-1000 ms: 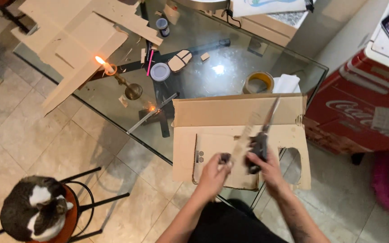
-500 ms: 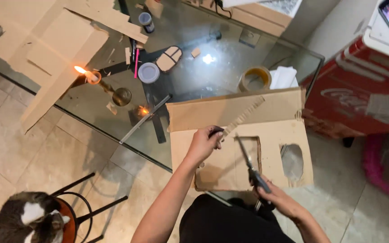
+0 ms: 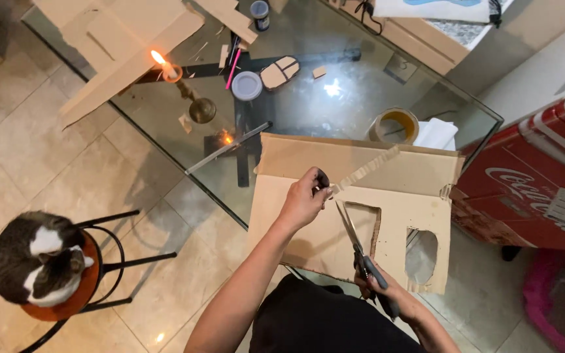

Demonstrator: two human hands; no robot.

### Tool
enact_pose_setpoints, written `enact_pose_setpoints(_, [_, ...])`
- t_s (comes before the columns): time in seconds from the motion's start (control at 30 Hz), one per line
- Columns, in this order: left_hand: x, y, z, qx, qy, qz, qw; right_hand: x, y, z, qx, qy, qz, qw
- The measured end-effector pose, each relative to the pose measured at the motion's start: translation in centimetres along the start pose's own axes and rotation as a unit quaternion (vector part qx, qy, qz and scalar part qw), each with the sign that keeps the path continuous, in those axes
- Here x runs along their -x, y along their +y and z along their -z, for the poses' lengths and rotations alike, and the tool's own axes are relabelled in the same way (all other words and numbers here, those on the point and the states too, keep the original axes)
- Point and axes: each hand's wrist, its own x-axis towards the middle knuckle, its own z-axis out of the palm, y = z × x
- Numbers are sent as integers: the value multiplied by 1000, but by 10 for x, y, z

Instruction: The person cuts strips of cardboard with scissors, then uses a lit candle to char the edges of the strips. The person repeatedly places the charred strips onto a larger cardboard base, adjusting their positions.

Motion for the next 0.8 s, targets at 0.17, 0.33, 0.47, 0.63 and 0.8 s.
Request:
enact_pose_setpoints(0.17, [10,4,-2,-45,-9,11,999,-14,-15,-9,-114,-42,37,992])
enact_pose_setpoints(0.33, [15,-4,-3,-65,-15,-13,998,-30,-9,-5,-12,-5,3,1000])
enact_pose_setpoints(0.47, [18,-5,-1,-75,-2,-16,997,-37,-6,-10,24,23,1,999])
enact_pose_setpoints(0.63, [10,-14,-1,-90,-10,-28,995,-46,11,-14,-28,81,0,996])
enact_pose_setpoints(0.8, [-22,-56,-9,-163,-52,-7,985,-72,4,-17,16,138,-7,990])
